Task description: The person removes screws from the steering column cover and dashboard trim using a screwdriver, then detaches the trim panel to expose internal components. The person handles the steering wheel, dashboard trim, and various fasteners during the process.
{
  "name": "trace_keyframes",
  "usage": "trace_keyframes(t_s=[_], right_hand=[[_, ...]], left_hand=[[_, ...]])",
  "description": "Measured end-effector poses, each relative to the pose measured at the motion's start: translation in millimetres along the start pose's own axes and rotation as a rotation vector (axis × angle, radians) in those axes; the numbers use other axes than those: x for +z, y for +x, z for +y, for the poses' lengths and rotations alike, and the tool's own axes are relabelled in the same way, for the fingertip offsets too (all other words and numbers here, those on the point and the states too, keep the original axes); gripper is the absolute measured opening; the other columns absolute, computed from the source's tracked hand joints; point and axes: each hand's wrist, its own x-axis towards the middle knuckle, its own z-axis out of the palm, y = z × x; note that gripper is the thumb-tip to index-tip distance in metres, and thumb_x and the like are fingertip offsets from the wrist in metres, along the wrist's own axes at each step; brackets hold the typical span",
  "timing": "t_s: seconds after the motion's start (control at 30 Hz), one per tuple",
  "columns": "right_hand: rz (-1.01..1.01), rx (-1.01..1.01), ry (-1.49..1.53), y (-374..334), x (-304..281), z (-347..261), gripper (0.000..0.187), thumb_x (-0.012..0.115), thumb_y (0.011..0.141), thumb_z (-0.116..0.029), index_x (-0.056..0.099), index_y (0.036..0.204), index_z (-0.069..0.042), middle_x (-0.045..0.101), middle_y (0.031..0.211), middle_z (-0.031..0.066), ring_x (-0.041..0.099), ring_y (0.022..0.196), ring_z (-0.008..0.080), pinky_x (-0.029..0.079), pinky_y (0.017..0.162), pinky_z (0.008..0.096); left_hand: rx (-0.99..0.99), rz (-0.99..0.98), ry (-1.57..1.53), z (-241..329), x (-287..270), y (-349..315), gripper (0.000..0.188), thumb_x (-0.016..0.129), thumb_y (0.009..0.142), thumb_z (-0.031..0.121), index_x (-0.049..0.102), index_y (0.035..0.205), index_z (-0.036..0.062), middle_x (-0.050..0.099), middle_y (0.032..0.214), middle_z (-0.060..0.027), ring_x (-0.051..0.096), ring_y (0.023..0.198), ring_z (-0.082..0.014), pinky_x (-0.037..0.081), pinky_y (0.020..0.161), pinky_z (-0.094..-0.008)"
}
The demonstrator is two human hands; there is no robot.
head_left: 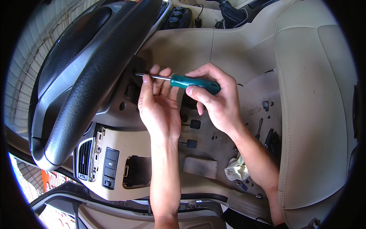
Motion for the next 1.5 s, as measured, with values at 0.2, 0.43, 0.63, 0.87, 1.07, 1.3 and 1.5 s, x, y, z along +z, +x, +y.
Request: trace_keyframes(t_s=[0.2, 0.43, 0.63, 0.87, 1.07, 1.3, 1.5], right_hand=[[-0.046, -0.136, -0.081, -10.4, -19.0, -11.1, 0.041, 0.073, 0.097, -0.011, 0.054, 0.133, -0.001, 0.066, 0.090, 0.0038, 0.057, 0.064, 0.0037, 0.046, 0.050, 0.0193], [0.015, 0.042, -0.271, -3.4, -27.1, -34.9, 0.043, 0.064, 0.107, -0.040, 0.064, 0.098, 0.003, 0.063, 0.064, 0.0058, 0.061, 0.054, 0.0092, 0.045, 0.048, 0.0232], [0.143, -0.329, -0.488, -0.5, -18.3, -35.1, 0.035, 0.068, 0.105, -0.032, 0.067, 0.109, 0.003, 0.064, 0.066, 0.0050, 0.062, 0.057, 0.0095, 0.047, 0.052, 0.0233], [0.043, 0.051, -0.419, -0.4, -22.7, -41.5, 0.043, 0.064, 0.107, -0.038, 0.066, 0.095, 0.003, 0.063, 0.064, 0.0043, 0.061, 0.057, 0.0075, 0.045, 0.051, 0.0237], [0.042, 0.061, -0.359, -1.5, -22.3, -36.6, 0.045, 0.064, 0.106, -0.042, 0.065, 0.100, 0.003, 0.062, 0.062, 0.0048, 0.060, 0.052, 0.0083, 0.044, 0.046, 0.0255], [0.079, -0.275, -0.360, -2.7, -23.9, -32.9, 0.037, 0.069, 0.104, -0.033, 0.064, 0.105, 0.003, 0.066, 0.070, 0.0065, 0.061, 0.061, 0.0071, 0.044, 0.051, 0.0221], [0.107, 0.101, -0.367, -0.8, -23.4, -32.3, 0.042, 0.067, 0.105, -0.038, 0.065, 0.102, 0.004, 0.062, 0.063, 0.0051, 0.060, 0.053, 0.0088, 0.043, 0.047, 0.0234]], left_hand=[[0.062, 0.110, 0.071, 2.1, 7.9, 1.6, 0.031, 0.059, 0.110, 0.027, 0.069, 0.118, -0.0006, 0.078, 0.107, -0.0146, 0.075, 0.096, -0.0173, 0.062, 0.087, -0.0301], [0.051, 0.105, 0.137, 2.4, 13.3, 3.9, 0.032, 0.062, 0.108, 0.032, 0.068, 0.121, 0.0040, 0.076, 0.110, -0.0077, 0.069, 0.100, -0.0149, 0.053, 0.093, -0.0295], [0.063, 0.128, 0.187, 1.4, 15.8, 5.9, 0.030, 0.061, 0.109, 0.031, 0.069, 0.121, 0.0039, 0.077, 0.108, -0.0087, 0.070, 0.099, -0.0143, 0.054, 0.092, -0.0300], [0.095, 0.170, 0.183, -0.9, 19.3, 8.4, 0.032, 0.064, 0.107, 0.032, 0.074, 0.110, 0.0010, 0.080, 0.100, -0.0126, 0.075, 0.086, -0.0141, 0.056, 0.084, -0.0270], [0.076, 0.116, 0.110, -2.6, 21.4, 5.9, 0.033, 0.062, 0.109, 0.031, 0.072, 0.114, -0.0003, 0.080, 0.104, -0.0139, 0.074, 0.091, -0.0143, 0.055, 0.085, -0.0260], [0.074, 0.240, 0.149, -2.7, 29.6, 3.9, 0.033, 0.059, 0.110, 0.030, 0.072, 0.116, -0.0005, 0.079, 0.108, -0.0143, 0.073, 0.094, -0.0169, 0.052, 0.099, -0.0309], [0.026, 0.097, 0.031, -3.3, 31.3, -0.1, 0.031, 0.064, 0.108, 0.030, 0.071, 0.120, 0.0024, 0.079, 0.111, -0.0138, 0.072, 0.097, -0.0180, 0.050, 0.099, -0.0320]])
